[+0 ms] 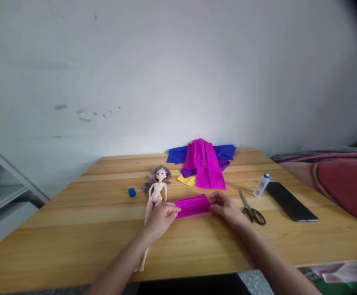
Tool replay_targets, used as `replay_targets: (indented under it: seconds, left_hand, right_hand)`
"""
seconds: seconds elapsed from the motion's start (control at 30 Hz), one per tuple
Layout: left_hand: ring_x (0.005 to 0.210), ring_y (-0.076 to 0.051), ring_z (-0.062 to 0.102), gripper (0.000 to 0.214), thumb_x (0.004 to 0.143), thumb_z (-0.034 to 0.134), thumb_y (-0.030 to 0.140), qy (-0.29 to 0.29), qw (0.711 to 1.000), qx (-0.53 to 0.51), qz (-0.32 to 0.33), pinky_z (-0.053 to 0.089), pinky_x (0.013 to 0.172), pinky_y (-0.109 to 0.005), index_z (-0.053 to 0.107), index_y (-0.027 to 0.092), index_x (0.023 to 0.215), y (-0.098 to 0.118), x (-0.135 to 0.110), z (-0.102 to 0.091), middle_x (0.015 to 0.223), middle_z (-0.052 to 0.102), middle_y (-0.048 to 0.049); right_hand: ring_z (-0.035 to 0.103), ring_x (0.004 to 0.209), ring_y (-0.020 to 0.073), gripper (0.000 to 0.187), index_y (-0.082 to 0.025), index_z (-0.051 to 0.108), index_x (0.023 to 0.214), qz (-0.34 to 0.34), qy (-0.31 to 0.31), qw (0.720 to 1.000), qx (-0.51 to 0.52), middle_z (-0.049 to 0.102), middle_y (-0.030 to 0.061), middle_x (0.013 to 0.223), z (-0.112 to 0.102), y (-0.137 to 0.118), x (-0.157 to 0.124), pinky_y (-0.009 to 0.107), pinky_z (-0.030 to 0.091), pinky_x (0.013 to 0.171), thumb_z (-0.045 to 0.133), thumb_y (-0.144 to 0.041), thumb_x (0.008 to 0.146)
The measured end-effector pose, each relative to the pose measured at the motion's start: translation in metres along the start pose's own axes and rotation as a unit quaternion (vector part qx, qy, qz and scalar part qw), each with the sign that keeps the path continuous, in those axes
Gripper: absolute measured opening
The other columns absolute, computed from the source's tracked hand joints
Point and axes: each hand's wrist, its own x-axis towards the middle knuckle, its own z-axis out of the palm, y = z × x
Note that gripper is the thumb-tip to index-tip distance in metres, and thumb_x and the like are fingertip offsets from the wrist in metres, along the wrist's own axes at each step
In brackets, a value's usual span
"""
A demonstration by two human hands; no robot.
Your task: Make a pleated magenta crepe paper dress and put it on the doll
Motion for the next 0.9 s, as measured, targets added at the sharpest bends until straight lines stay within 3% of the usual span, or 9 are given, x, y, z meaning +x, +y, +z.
replay_targets:
  seconds: [0.23,0.5,0.73,0.9]
  left_hand:
    - [0.098,-0.020,0.060,0.023,0.077,0.054,0.025,0.000,1.000,0.000,0.003,0.042,0.093,-0.033,0.073,0.027,0.091,0.000,-0.001,0.000,0.097,0.072,-0.0012]
    - [0.097,-0.020,0.060,0.022,0.077,0.056,0.024,-0.008,1.000,0.003,0.010,0.042,0.094,-0.033,0.073,0.028,0.090,-0.002,-0.004,-0.003,0.099,0.071,-0.0020]
    - [0.098,-0.018,0.060,0.023,0.078,0.055,0.024,-0.028,1.000,0.006,0.011,0.042,0.094,-0.033,0.073,0.028,0.092,-0.012,-0.007,-0.006,0.102,0.069,-0.0023]
    - [0.099,-0.019,0.060,0.023,0.078,0.054,0.024,-0.042,0.999,0.005,0.011,0.042,0.094,-0.033,0.073,0.027,0.092,-0.013,-0.007,-0.006,0.103,0.070,-0.0025]
  right_hand:
    - [0.050,0.053,0.0108,0.028,-0.021,0.051,0.079,0.012,0.041,0.999,-0.010,0.055,-0.0043,0.062,0.004,-0.003,0.001,0.023,0.040,0.049,0.069,-0.027,0.059]
    - [0.047,0.054,0.0096,0.019,-0.021,0.051,0.074,-0.044,0.036,0.997,-0.051,0.053,-0.0055,0.062,0.011,-0.006,0.002,0.023,0.035,0.053,0.059,-0.017,0.056]
    - [0.049,0.056,0.0111,0.017,-0.020,0.056,0.077,-0.077,0.025,0.978,-0.193,0.056,-0.0039,0.063,0.010,0.000,-0.002,0.023,0.036,0.054,0.051,-0.012,0.063]
    - [0.050,0.058,0.0118,0.016,-0.020,0.056,0.076,-0.093,0.023,0.969,-0.230,0.057,-0.0032,0.065,0.011,-0.001,-0.002,0.023,0.038,0.054,0.049,-0.011,0.065]
